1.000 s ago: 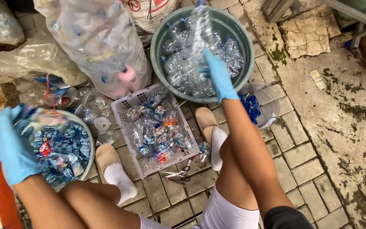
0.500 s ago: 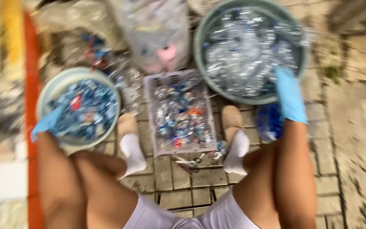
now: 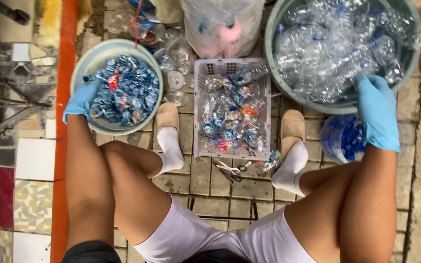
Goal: The person sits on the floor and uses scissors to cut the labels off plastic bottles. They remove the labels by hand and place them into a nearby basin, while the cut bottles are placed into a plastic crate.
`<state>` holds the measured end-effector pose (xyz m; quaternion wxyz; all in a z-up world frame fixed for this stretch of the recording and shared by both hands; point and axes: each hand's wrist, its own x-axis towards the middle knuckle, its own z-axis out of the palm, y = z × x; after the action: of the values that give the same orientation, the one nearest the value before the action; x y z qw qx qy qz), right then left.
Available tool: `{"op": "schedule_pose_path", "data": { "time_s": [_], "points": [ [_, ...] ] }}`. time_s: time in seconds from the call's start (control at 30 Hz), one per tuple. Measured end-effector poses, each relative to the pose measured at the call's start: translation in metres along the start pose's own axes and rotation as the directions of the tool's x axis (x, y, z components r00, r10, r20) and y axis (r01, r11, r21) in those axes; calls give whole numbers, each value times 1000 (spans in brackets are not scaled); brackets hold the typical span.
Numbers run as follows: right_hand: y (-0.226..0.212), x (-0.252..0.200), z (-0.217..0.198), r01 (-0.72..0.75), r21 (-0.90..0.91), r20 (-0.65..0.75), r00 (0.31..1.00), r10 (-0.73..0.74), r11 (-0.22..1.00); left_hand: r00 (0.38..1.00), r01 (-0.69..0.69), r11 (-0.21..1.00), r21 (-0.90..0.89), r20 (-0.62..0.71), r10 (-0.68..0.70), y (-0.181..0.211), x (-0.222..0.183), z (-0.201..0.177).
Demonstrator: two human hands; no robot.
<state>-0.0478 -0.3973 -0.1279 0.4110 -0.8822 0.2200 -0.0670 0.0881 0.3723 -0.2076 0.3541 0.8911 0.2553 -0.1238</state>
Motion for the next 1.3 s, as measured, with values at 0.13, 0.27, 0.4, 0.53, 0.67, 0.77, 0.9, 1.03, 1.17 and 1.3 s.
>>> {"op": "schedule_pose_path", "data": {
  "time_s": [0.13, 0.27, 0.4, 0.53, 0.67, 0.77, 0.9, 1.03, 1.17, 1.3],
  "points": [
    [-25, -10, 4, -69, 148, 48, 997, 62, 987, 965, -116, 966, 233, 256, 55, 50, -14, 23],
    [-37, -14, 9, 65, 18, 56, 996, -66, 998, 897, -272, 875, 401, 434, 79, 112, -52, 55],
    [-60, -25, 13, 111, -60, 64, 992, -108, 992, 880, -396, 715, 576, 461, 116, 131, -76, 135],
    [-63, -28, 17, 175, -112, 84, 982, -167, 978, 662, -702, 102, 705, 595, 456, 89, -88, 260],
    [-49, -34, 19, 345, -161, 90, 938, -334, 925, 264, -835, -235, 497, 738, 621, 43, -119, 346],
    [-73, -54, 9, 343, 26, 105, 933, -343, 939, 259, -783, -299, 546, 723, 641, -1, -85, 389],
    [-66, -63, 7, 407, -125, 120, 911, -393, 905, 340, -642, -495, 586, 796, 502, 25, -88, 357],
    [-38, -70, 24, 438, -262, 256, 891, -376, 860, 294, -617, -540, 572, 804, 516, 34, -89, 347],
    [-12, -84, 55, 503, -462, 578, 796, -182, 731, 270, -610, -502, 613, 756, 597, 55, -98, 333],
    [-12, -117, 109, 422, -414, 795, 599, 95, 807, 307, -654, -369, 660, 678, 668, 93, -124, 298]
  ]
}}
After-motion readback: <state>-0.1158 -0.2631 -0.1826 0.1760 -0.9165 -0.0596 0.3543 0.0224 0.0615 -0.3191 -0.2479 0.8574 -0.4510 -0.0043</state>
